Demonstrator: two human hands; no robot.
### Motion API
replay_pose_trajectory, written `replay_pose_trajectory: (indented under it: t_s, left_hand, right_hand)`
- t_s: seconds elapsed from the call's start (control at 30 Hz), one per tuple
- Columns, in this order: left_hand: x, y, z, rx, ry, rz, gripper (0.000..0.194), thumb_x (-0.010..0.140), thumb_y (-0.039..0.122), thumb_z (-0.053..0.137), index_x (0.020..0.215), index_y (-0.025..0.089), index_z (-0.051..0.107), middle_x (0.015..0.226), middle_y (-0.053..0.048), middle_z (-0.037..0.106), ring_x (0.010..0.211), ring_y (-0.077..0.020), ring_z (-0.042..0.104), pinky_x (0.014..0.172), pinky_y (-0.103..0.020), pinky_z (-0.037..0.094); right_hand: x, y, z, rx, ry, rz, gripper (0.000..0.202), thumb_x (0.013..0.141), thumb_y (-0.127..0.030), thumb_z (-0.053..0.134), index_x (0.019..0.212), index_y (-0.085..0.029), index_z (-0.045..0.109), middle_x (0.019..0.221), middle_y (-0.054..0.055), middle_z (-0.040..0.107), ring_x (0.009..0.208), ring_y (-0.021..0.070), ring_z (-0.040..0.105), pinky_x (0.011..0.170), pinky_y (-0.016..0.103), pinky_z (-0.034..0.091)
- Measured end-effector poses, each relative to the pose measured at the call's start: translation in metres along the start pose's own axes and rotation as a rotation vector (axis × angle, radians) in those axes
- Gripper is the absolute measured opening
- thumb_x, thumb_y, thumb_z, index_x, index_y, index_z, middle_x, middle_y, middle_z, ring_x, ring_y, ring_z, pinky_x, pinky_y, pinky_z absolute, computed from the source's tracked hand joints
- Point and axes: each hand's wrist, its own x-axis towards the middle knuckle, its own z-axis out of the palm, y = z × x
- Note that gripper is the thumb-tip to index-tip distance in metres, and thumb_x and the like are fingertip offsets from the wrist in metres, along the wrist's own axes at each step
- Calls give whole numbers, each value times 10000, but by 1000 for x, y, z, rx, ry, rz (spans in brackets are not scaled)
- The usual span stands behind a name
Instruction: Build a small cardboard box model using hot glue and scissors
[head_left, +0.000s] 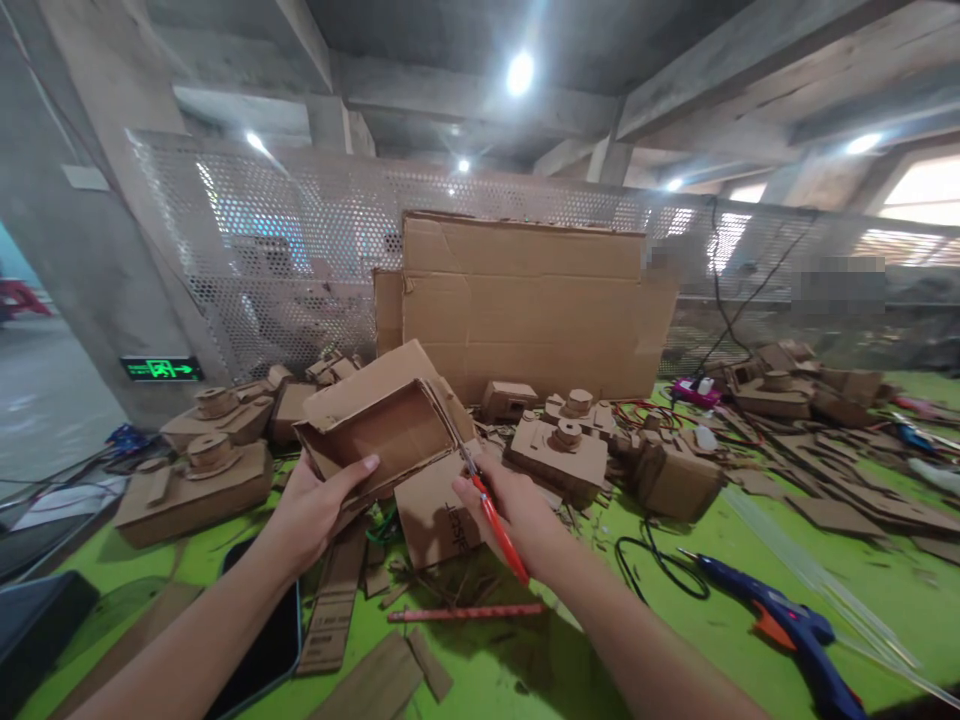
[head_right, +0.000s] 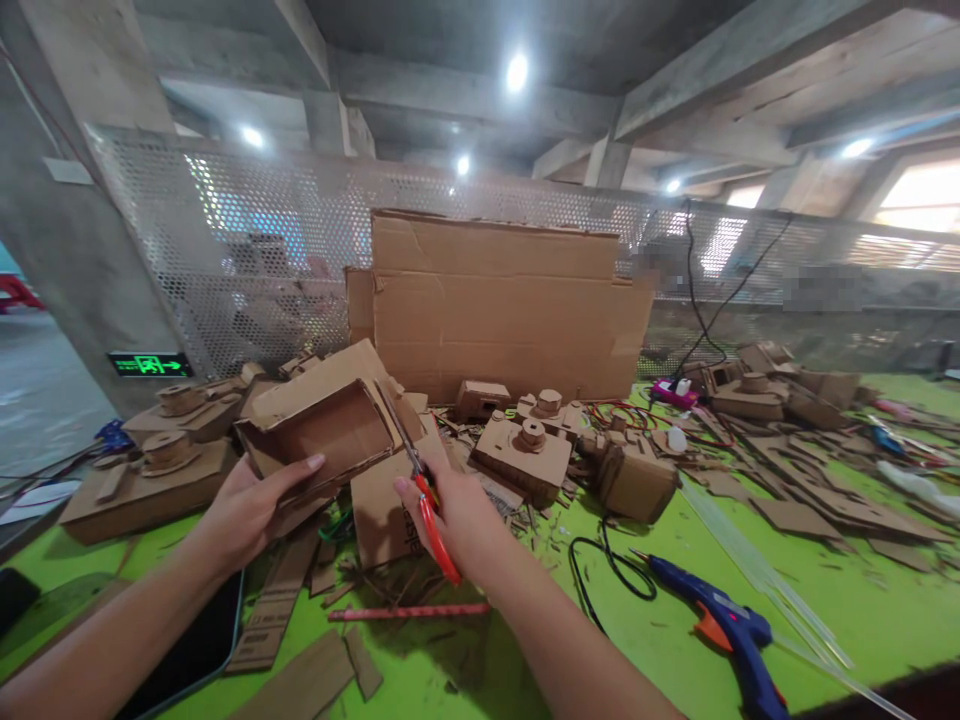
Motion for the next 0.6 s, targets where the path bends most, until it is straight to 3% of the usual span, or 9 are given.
replay_pose_trajectory:
  t_s: [0.17, 0.37, 0.47, 0.6]
  left_hand:
    - [-2, 6, 0, 20, 9, 7, 735, 504, 155, 977, 1178, 190, 685, 1102, -97, 822, 1084, -353, 762, 846, -405, 676]
    - [2, 4, -5, 101, 31, 160, 774, 523, 180, 971, 1234, 246, 673, 1102, -43, 824, 1201, -317, 711, 880, -322, 658]
    - [2, 2, -5, 135, 35, 177, 771, 524, 204, 979, 1234, 244, 681, 1103, -47, 824, 1194, -319, 715, 850, -304, 663]
    - [0, -1, -3, 64, 10, 35, 750, 543, 207, 977, 1232, 229, 681, 1101, -83, 827, 1083, -339, 765, 759, -331, 685]
  right_hand:
    - [-1, -6, -9, 123, -26, -56, 220, 1043, -409, 471, 1140, -229, 551, 998, 48, 688, 873, 198, 627, 784, 284, 472]
    - [2, -7, -7, 110, -1, -13, 161, 1003, -332, 491, 1062, -218, 587, 997, 61, 706, 866, 206, 635, 775, 291, 474]
    - [3, -3, -1, 84, 13, -2, 189, 1007, -349, 485, 1022, -221, 623, 904, 49, 715, 764, 196, 632, 695, 271, 459]
    - [4, 7, 11, -30, 116, 70, 234, 995, -382, 518, 903, -224, 663, 711, 34, 685, 581, 180, 587, 579, 260, 405]
